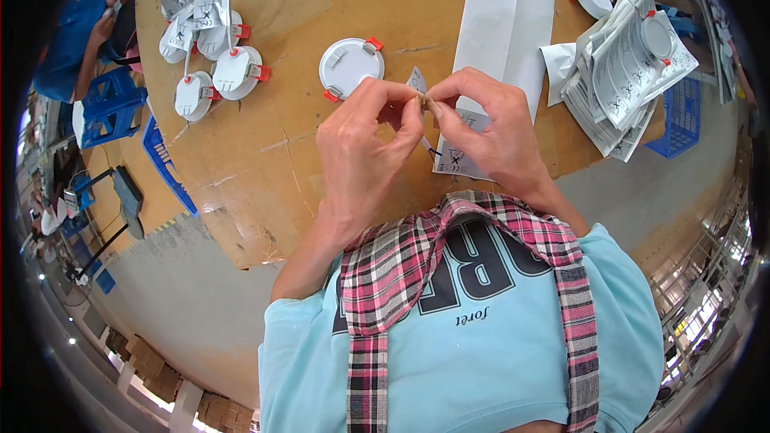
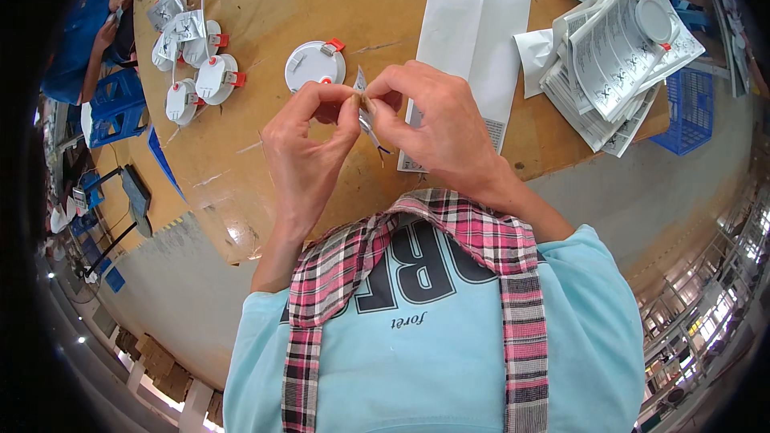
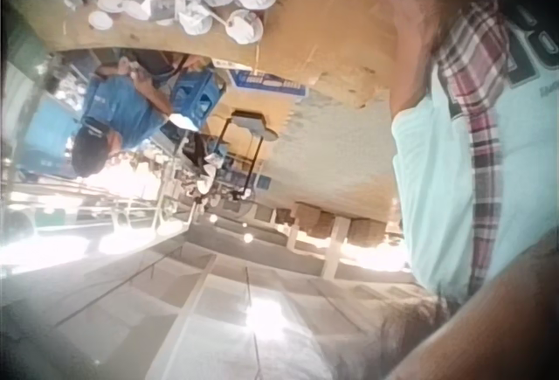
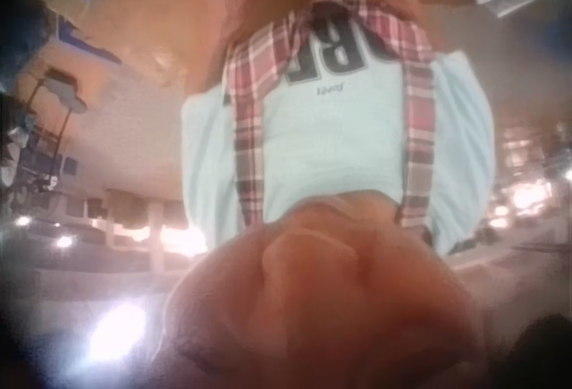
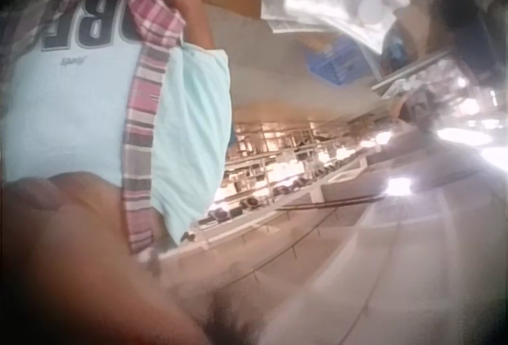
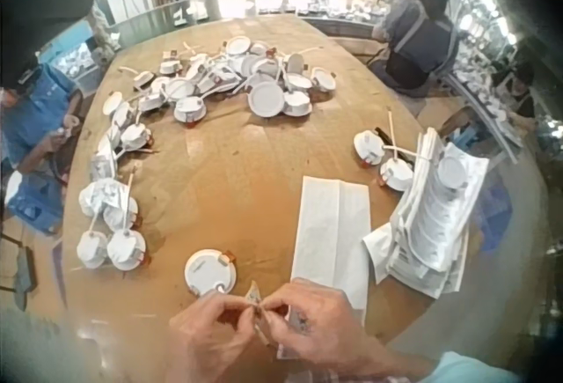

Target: Applying labels and small components to circular LED light housing units at a factory workstation.

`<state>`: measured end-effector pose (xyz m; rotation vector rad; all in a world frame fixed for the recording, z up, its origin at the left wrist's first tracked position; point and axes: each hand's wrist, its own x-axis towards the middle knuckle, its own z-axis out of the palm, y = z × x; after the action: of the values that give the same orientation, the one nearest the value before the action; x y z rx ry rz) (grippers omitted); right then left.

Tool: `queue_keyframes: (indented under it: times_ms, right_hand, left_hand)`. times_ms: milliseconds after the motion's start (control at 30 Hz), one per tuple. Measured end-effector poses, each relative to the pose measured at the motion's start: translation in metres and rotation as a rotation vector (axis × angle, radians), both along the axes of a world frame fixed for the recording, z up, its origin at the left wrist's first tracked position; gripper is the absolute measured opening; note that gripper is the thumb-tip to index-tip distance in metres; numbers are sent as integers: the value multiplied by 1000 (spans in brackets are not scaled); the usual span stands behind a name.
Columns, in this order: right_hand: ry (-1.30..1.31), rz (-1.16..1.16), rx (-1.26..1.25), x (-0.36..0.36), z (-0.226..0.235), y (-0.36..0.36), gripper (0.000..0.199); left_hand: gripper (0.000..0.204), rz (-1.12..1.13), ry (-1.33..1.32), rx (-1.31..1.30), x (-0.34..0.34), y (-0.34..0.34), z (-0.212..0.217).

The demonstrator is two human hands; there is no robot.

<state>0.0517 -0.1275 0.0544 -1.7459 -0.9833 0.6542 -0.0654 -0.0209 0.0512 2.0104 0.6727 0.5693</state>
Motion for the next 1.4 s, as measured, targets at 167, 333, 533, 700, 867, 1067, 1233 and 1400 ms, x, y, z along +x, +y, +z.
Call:
queue_keyframes:
  times_ms: [167, 333, 533, 700, 867, 1067, 1233, 1400]
  right_hand:
    - [159, -8, -11, 1, 0, -1, 10]
    - [338, -29, 1, 3, -9, -3, 13]
    - [447, -15, -44, 4, -7, -4, 15]
    - [411, 4, -97, 4, 0, -3, 17]
    - [495, 31, -97, 7, -3, -4, 18]
    - [573, 54, -114, 9, -6, -5, 21]
    - [605, 42, -98, 9, -9, -5, 19]
    - [567, 41, -116, 8, -10, -5, 17]
  left_hand:
    - [4, 50, 33, -188, -1, 0, 3]
    - [7, 41, -36, -298, -3, 2, -4]
    - [7, 9, -29, -149, -5, 2, -3]
    - [6, 7, -4, -154, -5, 3, -2]
    - [6, 17, 28, -205, -5, 2, -3]
    - [6, 38, 39, -269, -6, 0, -6]
    - [7, 16, 83, -180, -5, 0, -2]
    - [8, 3, 98, -129, -5, 1, -3]
